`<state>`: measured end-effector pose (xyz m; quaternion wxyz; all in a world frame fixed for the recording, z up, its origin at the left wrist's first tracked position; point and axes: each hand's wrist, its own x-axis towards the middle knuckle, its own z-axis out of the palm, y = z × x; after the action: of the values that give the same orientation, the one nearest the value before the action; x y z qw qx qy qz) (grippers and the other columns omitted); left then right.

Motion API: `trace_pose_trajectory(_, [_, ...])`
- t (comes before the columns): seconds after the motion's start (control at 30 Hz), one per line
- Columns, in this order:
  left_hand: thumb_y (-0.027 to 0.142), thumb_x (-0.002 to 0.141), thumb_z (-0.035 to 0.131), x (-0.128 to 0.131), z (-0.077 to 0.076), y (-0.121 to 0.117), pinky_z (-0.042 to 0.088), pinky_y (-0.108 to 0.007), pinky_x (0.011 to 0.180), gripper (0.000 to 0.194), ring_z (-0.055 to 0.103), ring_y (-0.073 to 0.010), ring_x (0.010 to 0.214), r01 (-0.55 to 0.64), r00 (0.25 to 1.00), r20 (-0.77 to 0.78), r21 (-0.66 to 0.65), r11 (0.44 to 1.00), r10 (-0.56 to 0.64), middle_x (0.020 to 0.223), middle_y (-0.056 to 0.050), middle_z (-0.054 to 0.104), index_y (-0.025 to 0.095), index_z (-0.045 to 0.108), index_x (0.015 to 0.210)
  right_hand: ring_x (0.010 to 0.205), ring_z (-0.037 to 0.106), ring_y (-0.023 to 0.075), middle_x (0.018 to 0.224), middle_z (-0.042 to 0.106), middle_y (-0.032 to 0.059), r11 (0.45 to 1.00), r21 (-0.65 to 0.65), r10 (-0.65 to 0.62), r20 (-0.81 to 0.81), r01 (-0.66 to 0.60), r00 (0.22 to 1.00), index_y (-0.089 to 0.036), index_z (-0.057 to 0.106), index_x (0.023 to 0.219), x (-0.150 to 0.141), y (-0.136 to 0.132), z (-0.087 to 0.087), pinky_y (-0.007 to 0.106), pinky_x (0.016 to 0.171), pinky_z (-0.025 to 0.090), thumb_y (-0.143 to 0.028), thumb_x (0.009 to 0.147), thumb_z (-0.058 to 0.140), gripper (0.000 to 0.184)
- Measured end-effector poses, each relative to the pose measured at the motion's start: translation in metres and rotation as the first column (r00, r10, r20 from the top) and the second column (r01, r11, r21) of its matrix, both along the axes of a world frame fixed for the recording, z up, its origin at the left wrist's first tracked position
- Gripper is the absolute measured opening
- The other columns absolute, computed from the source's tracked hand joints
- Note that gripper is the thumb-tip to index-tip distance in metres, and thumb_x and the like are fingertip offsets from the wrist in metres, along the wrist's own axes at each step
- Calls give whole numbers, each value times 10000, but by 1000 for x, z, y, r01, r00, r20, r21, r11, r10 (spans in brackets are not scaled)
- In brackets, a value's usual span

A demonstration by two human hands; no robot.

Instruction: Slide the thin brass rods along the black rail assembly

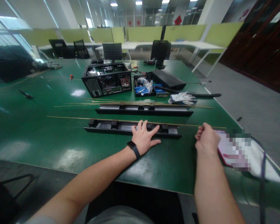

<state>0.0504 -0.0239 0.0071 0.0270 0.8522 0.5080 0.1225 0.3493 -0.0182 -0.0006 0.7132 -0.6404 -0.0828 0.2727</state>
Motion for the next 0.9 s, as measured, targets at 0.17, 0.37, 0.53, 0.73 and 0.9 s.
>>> trace_pose_trajectory(0.17, [795,994,687,-1,0,0,456,-700,1178,738,405,-458,1639,4,1000,-4,3,1000,-4,1771,-186,500,525,570,1671,491,433,78,669,531,-30,991,-28,-129,-14,129,992,-208,547,740,-9,-2,10,185,364,267,-160,929,707,252])
trace_pose_trajectory(0.37, [699,1102,569,-3,1,1,455,-676,1171,558,416,-420,1622,-6,1000,6,23,1000,6,1750,-166,527,516,619,1628,476,422,81,631,528,-15,993,-33,-114,-18,113,993,-208,547,705,-11,-4,13,194,360,276,-147,957,671,288])
trace_pose_trajectory(0.53, [560,1164,499,-4,0,-1,456,-657,1159,488,419,-397,1606,-9,1000,1,31,999,9,1744,-150,530,524,595,1642,461,424,67,643,503,-41,997,-37,-63,-26,62,998,-227,528,765,-4,-4,8,193,385,299,-230,929,737,265])
trace_pose_trajectory(0.73, [557,1158,520,-5,2,-5,450,-647,1157,485,444,-398,1577,-15,1000,-6,31,999,15,1713,-156,553,528,597,1636,464,389,55,648,497,-47,998,-23,-66,-27,65,997,-214,527,761,-6,-2,6,182,392,276,-212,967,690,263])
trace_pose_trajectory(0.9, [542,1159,528,-5,3,-6,441,-652,1166,494,450,-404,1588,-14,1000,-2,37,999,14,1726,-160,545,534,581,1649,475,395,75,636,493,-36,997,-12,-82,-43,82,996,-214,525,733,-8,-1,7,188,389,272,-173,985,665,291])
